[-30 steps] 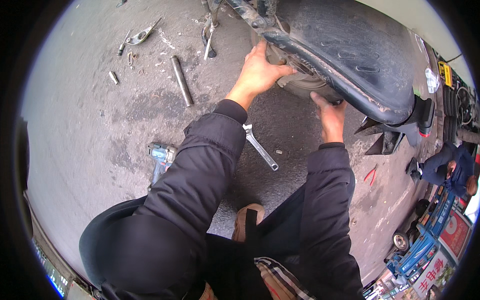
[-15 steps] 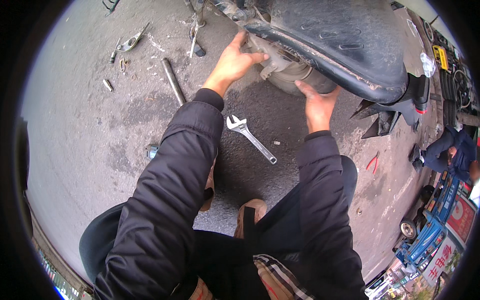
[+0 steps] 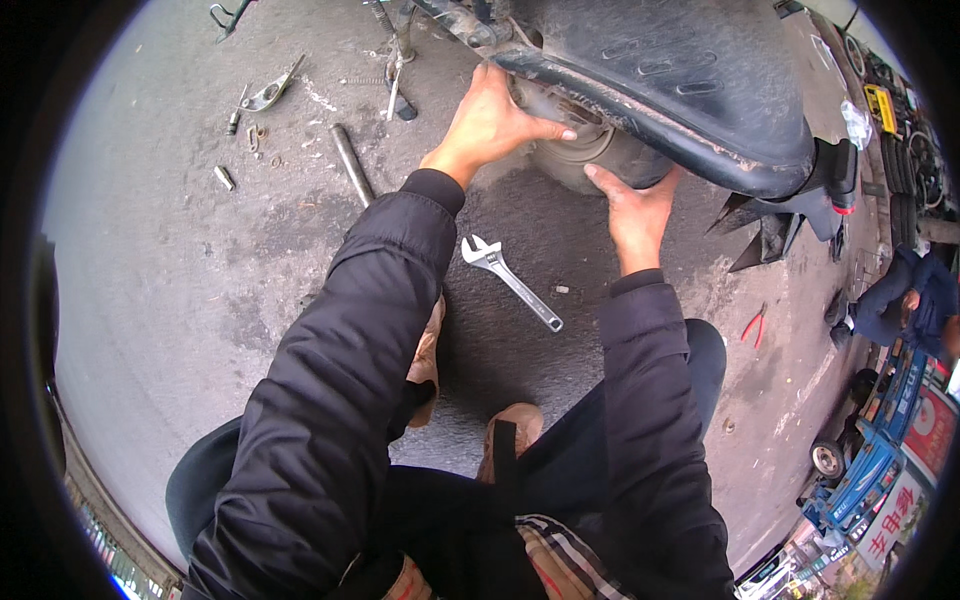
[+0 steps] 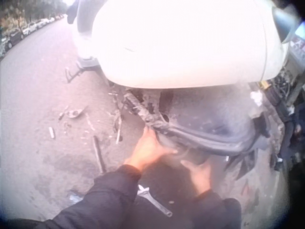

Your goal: The person uses a wrench to loosen and tighten bolts on the rear wheel area of a motorcycle. They repeatedly adjust the tool and reposition their hands to access different fasteners around the wheel hub and brake assembly.

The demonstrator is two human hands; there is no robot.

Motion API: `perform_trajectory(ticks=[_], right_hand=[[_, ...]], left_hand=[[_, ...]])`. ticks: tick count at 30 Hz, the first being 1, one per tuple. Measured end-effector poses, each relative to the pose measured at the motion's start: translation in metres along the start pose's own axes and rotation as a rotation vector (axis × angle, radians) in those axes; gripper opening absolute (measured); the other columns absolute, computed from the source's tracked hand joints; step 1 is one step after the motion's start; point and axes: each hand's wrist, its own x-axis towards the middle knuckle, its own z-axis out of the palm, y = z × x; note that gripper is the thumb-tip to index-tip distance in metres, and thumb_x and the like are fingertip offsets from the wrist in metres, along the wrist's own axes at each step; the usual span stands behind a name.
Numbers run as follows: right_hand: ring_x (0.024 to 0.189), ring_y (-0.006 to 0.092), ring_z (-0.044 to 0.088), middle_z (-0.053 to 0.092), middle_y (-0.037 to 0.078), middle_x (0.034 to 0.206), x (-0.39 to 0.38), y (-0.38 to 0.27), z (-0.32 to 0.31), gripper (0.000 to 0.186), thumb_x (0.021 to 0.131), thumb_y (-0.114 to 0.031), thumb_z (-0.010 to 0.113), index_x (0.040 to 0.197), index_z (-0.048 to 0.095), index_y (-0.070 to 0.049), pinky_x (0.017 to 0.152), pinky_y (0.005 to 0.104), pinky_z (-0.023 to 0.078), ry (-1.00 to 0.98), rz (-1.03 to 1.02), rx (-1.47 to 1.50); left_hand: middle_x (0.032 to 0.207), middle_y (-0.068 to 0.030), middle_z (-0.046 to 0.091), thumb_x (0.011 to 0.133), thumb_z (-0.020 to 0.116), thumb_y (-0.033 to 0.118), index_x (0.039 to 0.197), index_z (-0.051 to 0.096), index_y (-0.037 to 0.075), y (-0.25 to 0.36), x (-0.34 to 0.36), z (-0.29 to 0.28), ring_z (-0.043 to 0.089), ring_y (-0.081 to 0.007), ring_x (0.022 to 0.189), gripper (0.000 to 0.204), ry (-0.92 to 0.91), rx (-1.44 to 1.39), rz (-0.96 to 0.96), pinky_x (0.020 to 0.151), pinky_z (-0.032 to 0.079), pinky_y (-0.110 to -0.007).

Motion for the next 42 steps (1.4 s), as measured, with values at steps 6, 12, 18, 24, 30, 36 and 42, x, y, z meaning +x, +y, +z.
perform_trajectory(ticks=[6, 12, 18, 24, 30, 36, 42], right_hand=[[0.127, 0.0255, 0.059, 0.059, 0.014, 0.141, 0.019, 0.013, -0.017, 0.086, 0.071, 0.006, 0.086, 0.145, 0.043, 0.002, 0.113, 0.0387, 0.044, -0.044, 0.051, 0.073], [0.122, 0.0255, 0.063, 0.064, 0.014, 0.134, 0.034, 0.017, -0.031, 0.081, 0.069, 0.008, 0.085, 0.141, 0.048, 0.003, 0.106, 0.0368, 0.049, -0.103, 0.207, 0.140], [0.116, 0.0245, 0.067, 0.066, 0.013, 0.130, 0.033, 0.013, -0.033, 0.079, 0.071, 0.009, 0.084, 0.141, 0.047, 0.003, 0.103, 0.0373, 0.052, -0.132, 0.193, 0.068], [0.117, 0.0244, 0.067, 0.066, 0.014, 0.132, 0.025, 0.009, -0.023, 0.080, 0.071, 0.011, 0.083, 0.141, 0.046, 0.004, 0.104, 0.0379, 0.053, -0.084, 0.096, 0.086], [0.121, 0.0256, 0.064, 0.062, 0.017, 0.136, 0.023, 0.006, -0.017, 0.084, 0.069, 0.009, 0.086, 0.141, 0.044, 0.005, 0.106, 0.0370, 0.050, -0.076, 0.089, 0.070], [0.124, 0.0266, 0.061, 0.059, 0.021, 0.137, 0.017, -0.002, -0.009, 0.087, 0.069, 0.005, 0.089, 0.142, 0.040, 0.008, 0.107, 0.0365, 0.049, -0.045, 0.031, 0.041], [0.124, 0.0279, 0.061, 0.058, 0.023, 0.137, 0.017, -0.010, -0.005, 0.091, 0.068, 0.003, 0.091, 0.142, 0.038, 0.010, 0.107, 0.0369, 0.049, -0.034, 0.042, -0.026]], left_hand=[[0.143, -0.0290, 0.056, 0.062, 0.101, 0.040, 0.147, 0.041, -0.012, -0.017, -0.010, 0.004, 0.059, -0.0360, 0.133, 0.116, 0.031, -0.351, -0.067, 0.110, 0.048, -0.041], [0.145, -0.0282, 0.056, 0.064, 0.099, 0.040, 0.149, 0.044, -0.009, -0.023, -0.011, 0.001, 0.055, -0.0371, 0.136, 0.112, -0.019, -0.388, -0.158, 0.113, 0.046, -0.041], [0.141, -0.0289, 0.051, 0.057, 0.099, 0.047, 0.148, 0.042, -0.009, -0.005, -0.004, 0.008, 0.055, -0.0455, 0.131, 0.121, -0.008, -0.135, -0.029, 0.111, 0.048, -0.047], [0.136, -0.0289, 0.050, 0.054, 0.100, 0.052, 0.141, 0.045, -0.011, 0.006, -0.006, 0.014, 0.056, -0.0457, 0.128, 0.120, 0.052, 0.035, 0.021, 0.107, 0.050, -0.048], [0.128, -0.0319, 0.054, 0.056, 0.097, 0.058, 0.131, 0.050, -0.018, 0.010, -0.005, 0.010, 0.061, -0.0454, 0.119, 0.117, 0.067, 0.181, 0.044, 0.103, 0.053, -0.047], [0.126, -0.0321, 0.057, 0.056, 0.097, 0.053, 0.133, 0.045, -0.017, 0.001, -0.005, 0.008, 0.061, -0.0455, 0.119, 0.117, 0.068, 0.087, 0.017, 0.104, 0.051, -0.047], [0.129, -0.0320, 0.056, 0.055, 0.098, 0.046, 0.137, 0.039, -0.016, -0.002, -0.013, 0.009, 0.058, -0.0454, 0.124, 0.119, 0.161, -0.025, 0.039, 0.107, 0.048, -0.047]])
